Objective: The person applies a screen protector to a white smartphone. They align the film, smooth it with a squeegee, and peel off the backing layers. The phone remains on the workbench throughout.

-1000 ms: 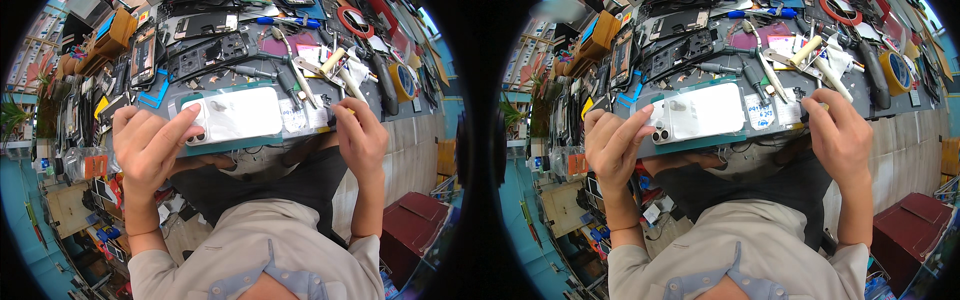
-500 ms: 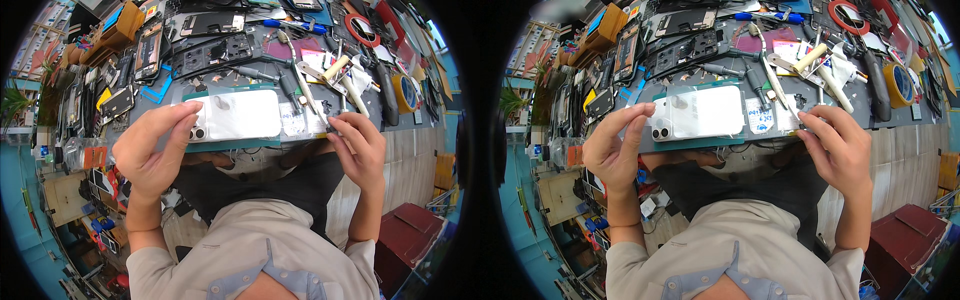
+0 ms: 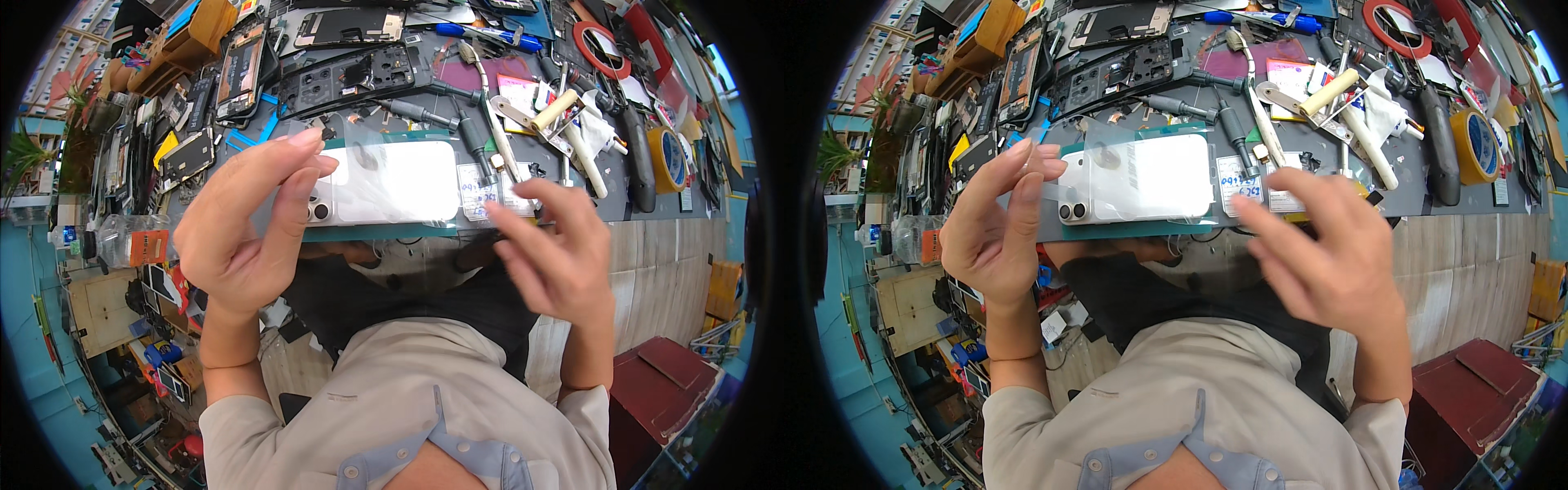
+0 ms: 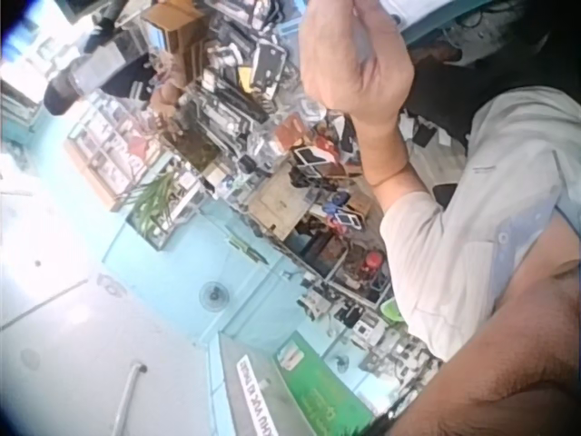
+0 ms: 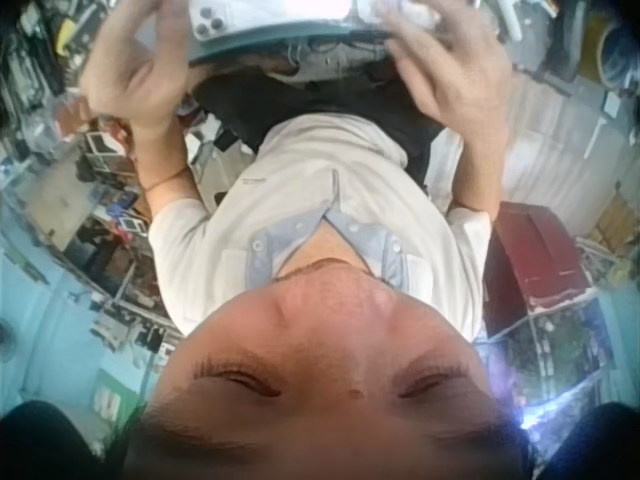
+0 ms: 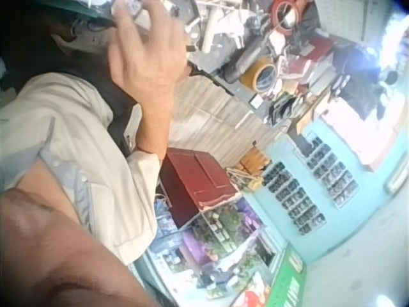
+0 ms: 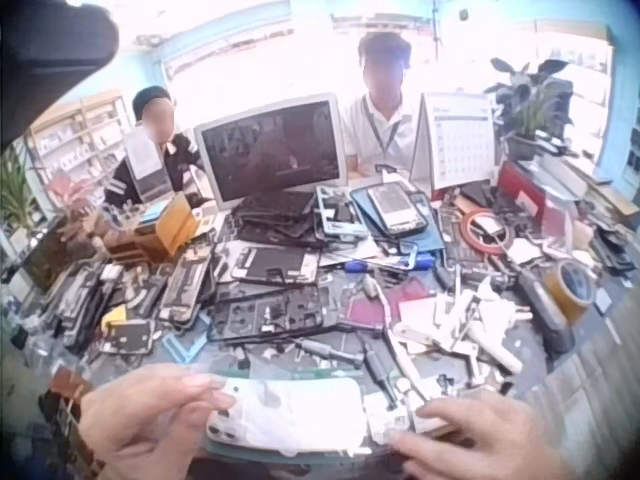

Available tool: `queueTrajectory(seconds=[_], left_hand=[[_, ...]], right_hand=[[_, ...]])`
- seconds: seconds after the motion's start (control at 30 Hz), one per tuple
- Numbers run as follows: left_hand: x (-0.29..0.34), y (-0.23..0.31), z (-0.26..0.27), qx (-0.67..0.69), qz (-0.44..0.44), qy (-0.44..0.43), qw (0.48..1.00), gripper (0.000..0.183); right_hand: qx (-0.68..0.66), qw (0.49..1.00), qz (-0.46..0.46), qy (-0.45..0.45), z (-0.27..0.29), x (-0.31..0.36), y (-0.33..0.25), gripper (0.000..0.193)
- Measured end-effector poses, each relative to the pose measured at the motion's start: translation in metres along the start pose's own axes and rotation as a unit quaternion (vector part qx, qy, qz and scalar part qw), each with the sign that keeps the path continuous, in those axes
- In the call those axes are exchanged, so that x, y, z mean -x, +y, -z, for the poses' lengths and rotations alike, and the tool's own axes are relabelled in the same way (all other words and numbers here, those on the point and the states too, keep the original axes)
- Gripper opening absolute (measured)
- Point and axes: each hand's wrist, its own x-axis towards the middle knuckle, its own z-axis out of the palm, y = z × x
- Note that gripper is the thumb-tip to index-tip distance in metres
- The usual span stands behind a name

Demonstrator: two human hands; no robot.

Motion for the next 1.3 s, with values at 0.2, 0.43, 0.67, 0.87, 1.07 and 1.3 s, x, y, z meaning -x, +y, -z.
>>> queueTrajectory(seconds=[0.2, 0.43, 0.67, 0.87, 1.07, 1.3], left_hand=[[0.001, 0.011, 0.006, -0.013, 0.040, -0.025, 0.999, 0.034], [0.000, 0.006, 0.006, -0.021, 0.009, -0.034, 0.999, 0.034], [-0.005, 0.008, 0.009, -0.036, -0.005, -0.057, 0.998, 0.035], [-0.007, 0.011, 0.013, -0.051, -0.007, -0.072, 0.996, 0.037], [-0.010, 0.011, 0.014, -0.067, -0.035, -0.080, 0.994, 0.036], [-0.012, 0.009, 0.002, -0.040, -0.047, -0.019, 0.998, 0.034]], right_hand=[[0.004, 0.998, 0.052, -0.029, -0.021, -0.019, -0.006, 0.049], [0.003, 0.999, 0.044, -0.003, -0.011, -0.014, 0.003, 0.043], [-0.011, 0.996, -0.005, 0.083, -0.020, -0.013, 0.008, 0.030], [0.136, 0.979, -0.098, 0.119, -0.003, -0.010, 0.024, 0.030], [0.215, 0.955, -0.177, 0.101, 0.003, 0.004, 0.046, 0.035], [0.161, 0.958, -0.227, 0.068, 0.007, 0.000, 0.048, 0.034]])
